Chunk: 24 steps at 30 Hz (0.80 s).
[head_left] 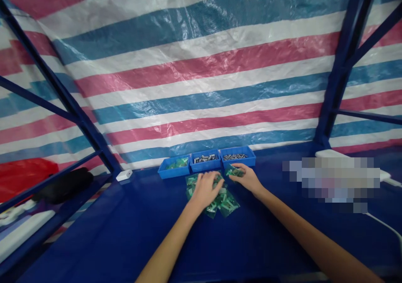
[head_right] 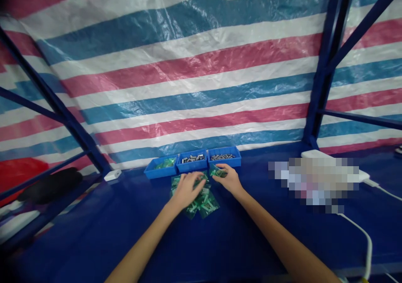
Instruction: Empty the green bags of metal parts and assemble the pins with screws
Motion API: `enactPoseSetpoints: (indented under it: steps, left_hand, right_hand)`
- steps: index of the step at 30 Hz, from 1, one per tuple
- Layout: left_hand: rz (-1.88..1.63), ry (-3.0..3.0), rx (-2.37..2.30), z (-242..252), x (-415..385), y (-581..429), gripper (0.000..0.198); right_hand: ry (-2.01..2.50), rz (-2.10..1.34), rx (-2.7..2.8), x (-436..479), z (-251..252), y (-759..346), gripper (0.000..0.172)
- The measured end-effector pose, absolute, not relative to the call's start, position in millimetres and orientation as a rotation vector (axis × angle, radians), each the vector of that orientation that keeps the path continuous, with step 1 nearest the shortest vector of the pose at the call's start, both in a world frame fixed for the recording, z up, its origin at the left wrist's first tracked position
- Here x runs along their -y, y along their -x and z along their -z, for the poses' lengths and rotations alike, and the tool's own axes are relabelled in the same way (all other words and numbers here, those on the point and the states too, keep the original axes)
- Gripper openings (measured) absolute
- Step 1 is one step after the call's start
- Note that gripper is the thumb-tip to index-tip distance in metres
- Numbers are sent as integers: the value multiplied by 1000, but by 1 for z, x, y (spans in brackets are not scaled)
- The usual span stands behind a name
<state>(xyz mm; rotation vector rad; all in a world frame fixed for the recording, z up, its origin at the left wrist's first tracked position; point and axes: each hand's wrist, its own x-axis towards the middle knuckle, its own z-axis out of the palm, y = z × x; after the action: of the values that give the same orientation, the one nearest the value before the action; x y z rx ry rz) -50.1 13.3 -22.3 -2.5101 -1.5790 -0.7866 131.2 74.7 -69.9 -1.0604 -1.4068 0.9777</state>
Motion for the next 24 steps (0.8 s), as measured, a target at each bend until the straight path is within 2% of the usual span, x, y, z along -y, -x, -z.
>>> enactPoseSetpoints:
  steps: [2, 5, 11, 19, 24]
  left_hand:
    - [687, 2587, 1554, 31, -9, 39, 28]
    - [721, 2565, 1620, 35, -8, 35, 30]
    - [1140, 2492, 1807, 26, -14, 42, 31]
    - [1747, 2308, 1783, 28, -22, 42, 31]
    - [1888, 2323, 1833, 25, -20, 41, 31]
  right_hand:
    - [966, -1051, 1355, -71, 63, -128, 40]
    - [903, -1146, 1330, -62, 50, -125, 35]
    - [942, -1295, 1384, -48, 37, -120, 35]
    - [752, -1460, 1443, -53, 46, -119, 47]
    - [764, -1421, 1420, -50, 41, -118, 36]
